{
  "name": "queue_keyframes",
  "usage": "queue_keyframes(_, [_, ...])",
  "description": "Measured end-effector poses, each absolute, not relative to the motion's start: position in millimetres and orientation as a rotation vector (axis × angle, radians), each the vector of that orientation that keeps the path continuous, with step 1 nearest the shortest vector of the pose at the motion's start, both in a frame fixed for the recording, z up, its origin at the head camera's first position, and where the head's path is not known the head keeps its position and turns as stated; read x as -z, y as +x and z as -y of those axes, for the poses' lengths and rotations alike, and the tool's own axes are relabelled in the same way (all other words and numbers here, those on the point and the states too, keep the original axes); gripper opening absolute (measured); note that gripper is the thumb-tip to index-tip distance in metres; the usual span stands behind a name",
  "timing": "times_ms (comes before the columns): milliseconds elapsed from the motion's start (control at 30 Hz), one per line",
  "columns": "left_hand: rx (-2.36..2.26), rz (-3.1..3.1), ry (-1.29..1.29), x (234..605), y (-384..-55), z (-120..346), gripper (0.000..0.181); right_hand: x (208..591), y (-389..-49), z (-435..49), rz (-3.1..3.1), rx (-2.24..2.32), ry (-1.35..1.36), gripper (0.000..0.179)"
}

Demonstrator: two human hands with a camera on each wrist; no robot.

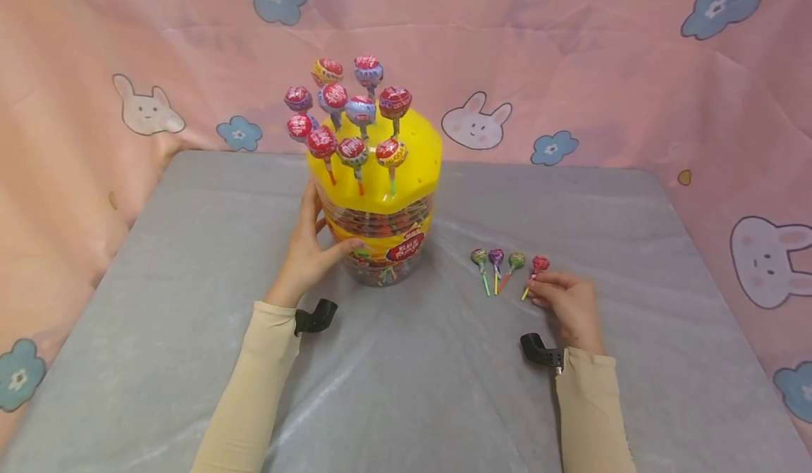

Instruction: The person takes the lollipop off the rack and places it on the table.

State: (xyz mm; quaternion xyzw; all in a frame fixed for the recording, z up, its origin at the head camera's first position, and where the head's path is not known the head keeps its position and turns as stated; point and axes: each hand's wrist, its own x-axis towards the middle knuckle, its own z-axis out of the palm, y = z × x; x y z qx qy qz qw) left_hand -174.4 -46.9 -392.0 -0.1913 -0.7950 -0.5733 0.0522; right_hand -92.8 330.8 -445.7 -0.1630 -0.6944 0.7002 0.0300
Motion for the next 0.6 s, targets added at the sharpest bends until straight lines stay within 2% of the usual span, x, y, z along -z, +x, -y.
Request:
queue_keyframes(300, [1.738, 2.412, -0.587, 391.3, -175.0, 47.5, 0.108, 445.9, -94.7, -331.5, 2.266, -2.050, -0.562, 0.026])
queue_keyframes(600, [1.752, 2.417, -0.582, 391.7, -174.3, 46.7, 0.108, 447.4, -94.0, -332.5, 2.345, -1.938, -0.661, 0.009])
